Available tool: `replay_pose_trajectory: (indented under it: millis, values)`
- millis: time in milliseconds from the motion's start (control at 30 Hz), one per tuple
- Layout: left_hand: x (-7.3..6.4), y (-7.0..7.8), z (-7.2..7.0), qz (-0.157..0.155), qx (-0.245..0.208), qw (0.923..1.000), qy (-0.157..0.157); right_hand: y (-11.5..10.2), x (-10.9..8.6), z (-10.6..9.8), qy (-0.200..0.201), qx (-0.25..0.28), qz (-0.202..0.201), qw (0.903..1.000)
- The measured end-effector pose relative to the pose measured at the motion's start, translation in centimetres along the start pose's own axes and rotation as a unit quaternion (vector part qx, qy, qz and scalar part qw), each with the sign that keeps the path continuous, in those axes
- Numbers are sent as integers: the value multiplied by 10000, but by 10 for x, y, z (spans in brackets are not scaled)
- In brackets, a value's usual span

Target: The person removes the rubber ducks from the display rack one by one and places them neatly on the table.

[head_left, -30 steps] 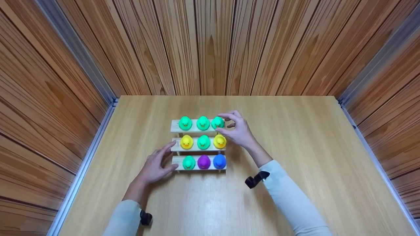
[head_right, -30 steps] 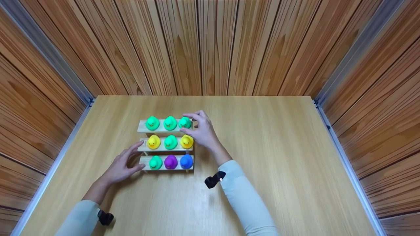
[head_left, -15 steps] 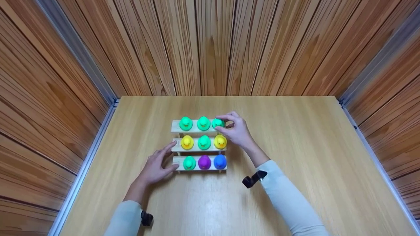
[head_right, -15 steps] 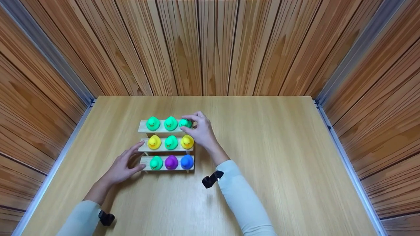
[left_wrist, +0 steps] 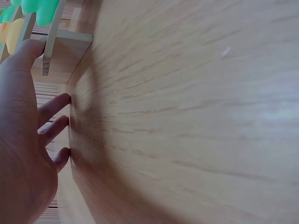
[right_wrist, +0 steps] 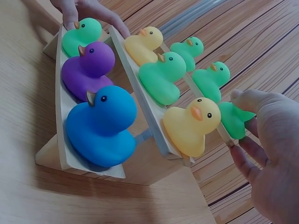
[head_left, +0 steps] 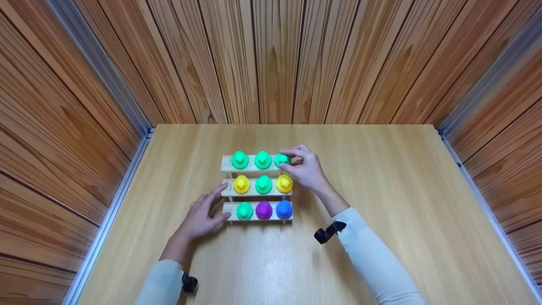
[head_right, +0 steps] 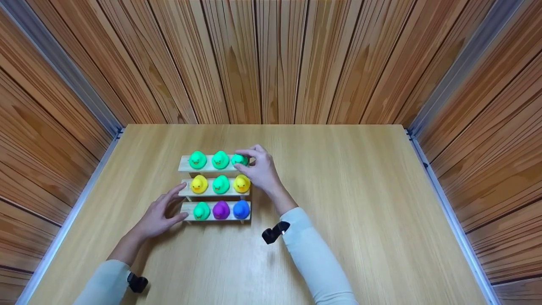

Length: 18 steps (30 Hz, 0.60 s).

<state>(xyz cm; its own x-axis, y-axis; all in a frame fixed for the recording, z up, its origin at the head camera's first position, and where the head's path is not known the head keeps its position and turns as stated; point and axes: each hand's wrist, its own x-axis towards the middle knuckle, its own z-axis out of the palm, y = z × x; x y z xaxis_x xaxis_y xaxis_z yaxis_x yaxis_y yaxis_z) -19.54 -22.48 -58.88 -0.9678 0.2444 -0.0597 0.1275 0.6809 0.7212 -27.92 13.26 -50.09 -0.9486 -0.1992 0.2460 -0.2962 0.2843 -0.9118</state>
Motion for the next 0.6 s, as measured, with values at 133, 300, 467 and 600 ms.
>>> replay_pose_trajectory:
  millis: [133, 300, 467, 600]
  values:
    - [0, 0, 0, 46, 8, 10000, 33, -1, -1, -4, 13, -14, -12, 10000]
    - [0, 1, 0, 5, -3, 10000, -14, 1, -1, -11, 60, 8, -36, 10000]
    - [-1, 1, -1, -59, -48, 10000, -46, 6, -3, -21, 95, -85, -1, 9999]
    - [0, 1, -1, -8, -3, 10000, -26, 10, -6, -31, 189, -188, 44, 9996]
